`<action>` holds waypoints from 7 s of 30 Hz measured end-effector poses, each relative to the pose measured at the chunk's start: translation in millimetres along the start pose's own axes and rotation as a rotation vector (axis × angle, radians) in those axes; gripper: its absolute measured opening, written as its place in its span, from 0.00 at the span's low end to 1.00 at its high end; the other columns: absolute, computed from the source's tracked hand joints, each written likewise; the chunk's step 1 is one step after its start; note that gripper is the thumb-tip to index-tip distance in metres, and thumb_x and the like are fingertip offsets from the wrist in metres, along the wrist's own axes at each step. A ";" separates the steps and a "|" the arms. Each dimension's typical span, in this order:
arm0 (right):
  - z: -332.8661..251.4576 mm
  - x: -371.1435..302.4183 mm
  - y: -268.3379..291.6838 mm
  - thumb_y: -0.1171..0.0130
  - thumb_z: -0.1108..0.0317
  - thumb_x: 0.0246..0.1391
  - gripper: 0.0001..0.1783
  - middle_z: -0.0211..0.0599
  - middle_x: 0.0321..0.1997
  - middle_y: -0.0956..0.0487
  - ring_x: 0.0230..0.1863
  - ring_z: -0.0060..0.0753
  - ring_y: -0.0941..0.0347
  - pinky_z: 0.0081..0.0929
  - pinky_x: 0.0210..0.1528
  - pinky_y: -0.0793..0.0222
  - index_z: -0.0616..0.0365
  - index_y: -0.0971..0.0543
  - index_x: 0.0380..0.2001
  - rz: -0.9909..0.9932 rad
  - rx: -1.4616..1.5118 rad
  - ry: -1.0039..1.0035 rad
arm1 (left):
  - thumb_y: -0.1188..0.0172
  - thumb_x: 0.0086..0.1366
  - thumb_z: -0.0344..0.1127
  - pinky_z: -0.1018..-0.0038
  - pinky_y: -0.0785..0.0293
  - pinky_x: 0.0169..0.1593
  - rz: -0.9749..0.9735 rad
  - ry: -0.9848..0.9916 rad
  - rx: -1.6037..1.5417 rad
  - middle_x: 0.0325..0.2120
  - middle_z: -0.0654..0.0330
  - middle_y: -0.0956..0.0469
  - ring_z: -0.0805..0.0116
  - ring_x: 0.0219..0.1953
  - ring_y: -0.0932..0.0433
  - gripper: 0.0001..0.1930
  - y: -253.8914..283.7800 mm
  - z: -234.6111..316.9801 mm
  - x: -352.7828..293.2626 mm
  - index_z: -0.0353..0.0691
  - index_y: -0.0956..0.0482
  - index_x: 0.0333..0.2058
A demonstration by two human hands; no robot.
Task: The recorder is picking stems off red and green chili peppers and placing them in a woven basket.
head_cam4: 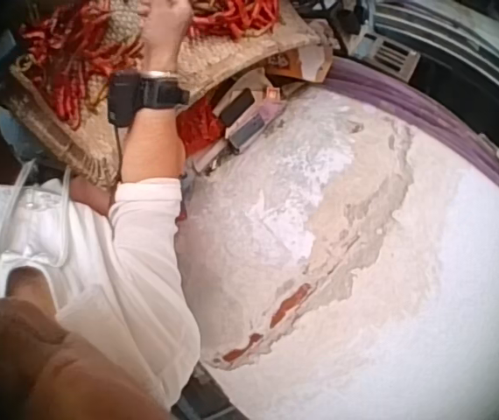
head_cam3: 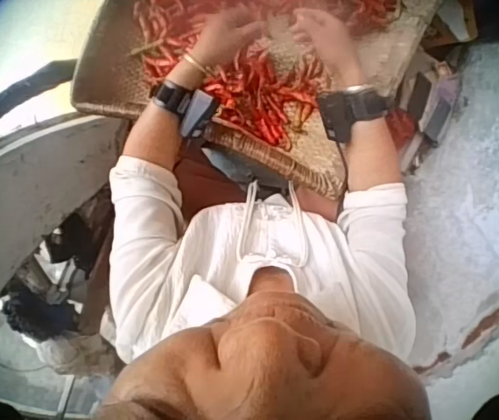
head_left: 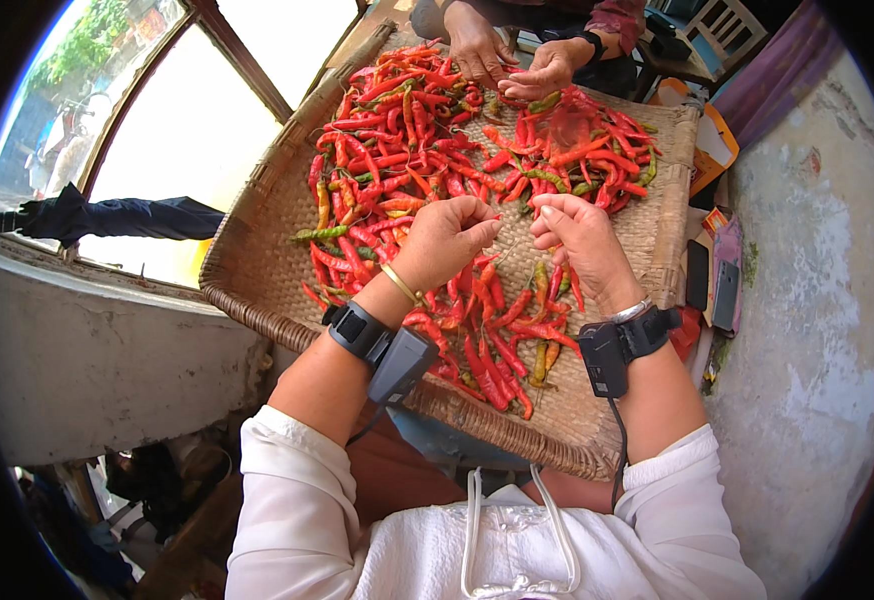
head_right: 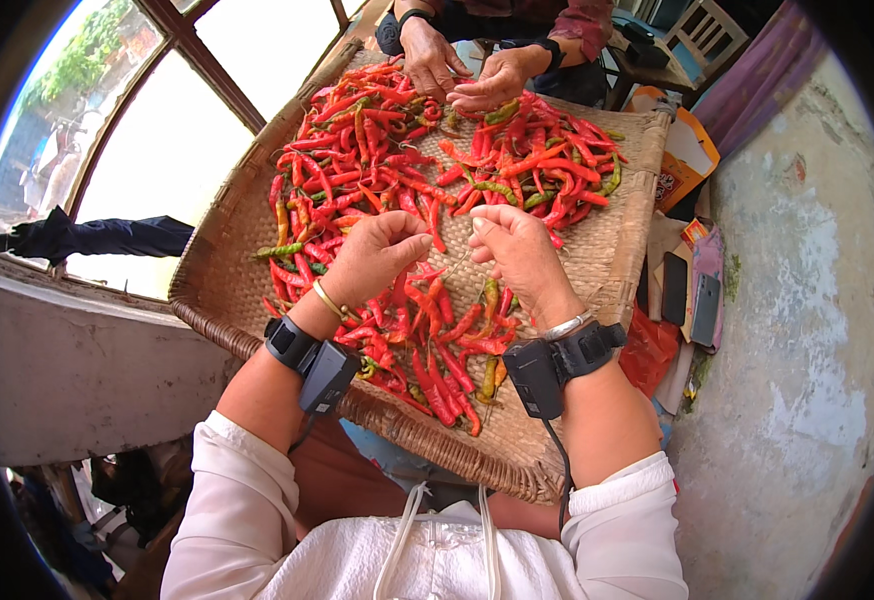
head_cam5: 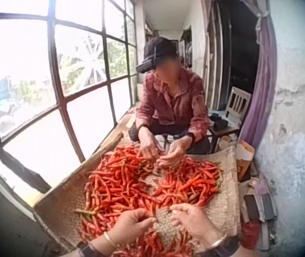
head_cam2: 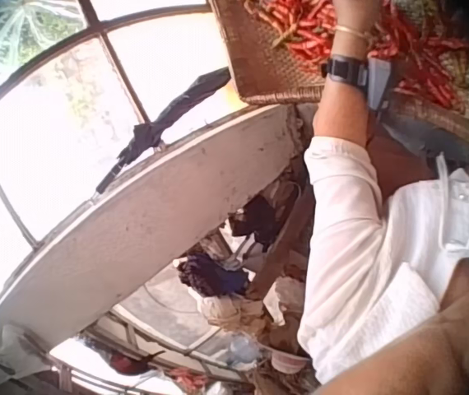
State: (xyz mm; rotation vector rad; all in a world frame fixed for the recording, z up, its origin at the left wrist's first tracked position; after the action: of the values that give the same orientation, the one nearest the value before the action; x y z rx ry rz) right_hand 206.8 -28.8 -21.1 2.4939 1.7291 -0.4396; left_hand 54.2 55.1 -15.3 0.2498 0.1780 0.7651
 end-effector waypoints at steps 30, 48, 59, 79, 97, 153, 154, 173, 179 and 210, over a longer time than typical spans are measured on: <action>7.7 -7.1 -23.9 0.52 0.65 0.56 0.14 0.30 0.26 0.25 0.22 0.14 0.29 0.08 0.20 0.35 0.62 0.30 0.42 -0.169 0.118 -0.096 | 0.37 0.42 0.37 0.68 0.34 0.47 -0.384 -0.372 1.042 0.37 0.57 0.27 0.57 0.44 0.32 0.22 -38.1 -31.8 -9.7 0.42 0.27 0.40; 23.2 -8.9 -40.4 0.43 0.64 0.45 0.15 0.43 0.31 0.23 0.34 0.27 0.27 0.24 0.37 0.34 0.62 0.24 0.36 -0.316 -0.384 0.093 | 0.40 0.52 0.30 0.76 0.30 0.30 -0.266 -0.036 0.150 0.21 0.59 0.24 0.72 0.24 0.25 0.05 -6.3 -14.5 0.6 0.36 0.23 0.28; 22.5 -15.2 -42.4 0.49 0.62 0.50 0.13 0.30 0.14 0.28 0.15 0.20 0.32 0.19 0.17 0.37 0.62 0.25 0.26 -0.398 -0.525 -0.156 | 0.47 0.60 0.32 0.81 0.30 0.24 -0.132 0.159 -0.115 0.20 0.66 0.27 0.79 0.21 0.28 0.07 2.2 -18.6 1.1 0.33 0.27 0.32; 10.9 -18.8 -49.7 0.49 0.64 0.54 0.19 0.28 0.32 0.26 0.29 0.15 0.30 0.14 0.23 0.34 0.62 0.32 0.47 -0.273 -0.440 0.030 | 0.56 0.66 0.35 0.79 0.33 0.43 -0.075 -0.014 -0.425 0.32 0.63 0.25 0.77 0.37 0.29 0.11 -14.3 -9.4 -7.4 0.35 0.28 0.37; 19.9 -19.7 -52.2 0.46 0.68 0.50 0.09 0.30 0.23 0.25 0.23 0.18 0.32 0.19 0.24 0.37 0.63 0.25 0.32 -0.369 -0.539 -0.045 | 0.55 0.65 0.40 0.74 0.35 0.50 0.086 -0.039 -0.248 0.47 0.52 0.33 0.67 0.48 0.33 0.24 -27.7 -15.8 -18.6 0.33 0.44 0.56; 12.5 -14.3 -54.7 0.52 0.69 0.54 0.14 0.30 0.27 0.25 0.23 0.13 0.31 0.11 0.23 0.37 0.64 0.29 0.43 -0.327 -0.146 -0.127 | 0.42 0.42 0.36 0.64 0.28 0.36 -0.114 0.050 0.741 0.24 0.51 0.24 0.54 0.31 0.24 0.09 57.7 -63.5 9.2 0.41 0.22 0.24; 11.3 -20.5 -41.8 0.52 0.69 0.54 0.14 0.30 0.27 0.25 0.23 0.13 0.31 0.10 0.23 0.37 0.64 0.29 0.42 -0.294 -0.136 -0.145 | 0.41 0.42 0.36 0.65 0.28 0.37 -0.159 0.076 0.753 0.25 0.52 0.24 0.55 0.31 0.24 0.10 42.1 -51.8 9.0 0.41 0.22 0.25; 16.2 -14.7 -44.0 0.51 0.69 0.54 0.12 0.29 0.28 0.25 0.24 0.13 0.31 0.09 0.23 0.37 0.62 0.28 0.41 -0.277 -0.206 -0.145 | 0.36 0.42 0.47 0.66 0.38 0.46 -0.256 0.018 1.087 0.35 0.53 0.26 0.55 0.45 0.34 0.23 32.0 -50.4 -4.3 0.38 0.22 0.34; 21.8 -14.2 -46.5 0.51 0.68 0.53 0.14 0.28 0.27 0.26 0.23 0.13 0.32 0.11 0.22 0.37 0.62 0.28 0.42 -0.290 -0.298 -0.144 | 0.38 0.44 0.39 0.68 0.35 0.47 -0.349 0.024 1.140 0.32 0.54 0.24 0.57 0.44 0.33 0.16 4.6 -32.4 -22.8 0.37 0.21 0.31; 19.9 -17.0 -54.1 0.45 0.70 0.43 0.15 0.40 0.29 0.23 0.30 0.27 0.27 0.24 0.34 0.32 0.62 0.25 0.37 -0.369 -0.927 0.334 | 0.41 0.48 0.40 0.62 0.31 0.38 -0.548 -0.183 0.720 0.28 0.50 0.25 0.51 0.33 0.26 0.15 -42.9 -23.9 -39.5 0.36 0.26 0.33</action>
State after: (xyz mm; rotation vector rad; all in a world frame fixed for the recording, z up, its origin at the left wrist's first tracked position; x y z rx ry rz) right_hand 147.3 -29.0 -30.0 1.6368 1.8791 0.6666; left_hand 48.5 1.3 -47.7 0.9090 0.3279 0.1040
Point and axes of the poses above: each hand's wrist, its own x-axis towards the middle knuckle, its own y-axis out of the back of the hand, z = x × y, the point moved 6 cm from there along x, towards the middle knuckle
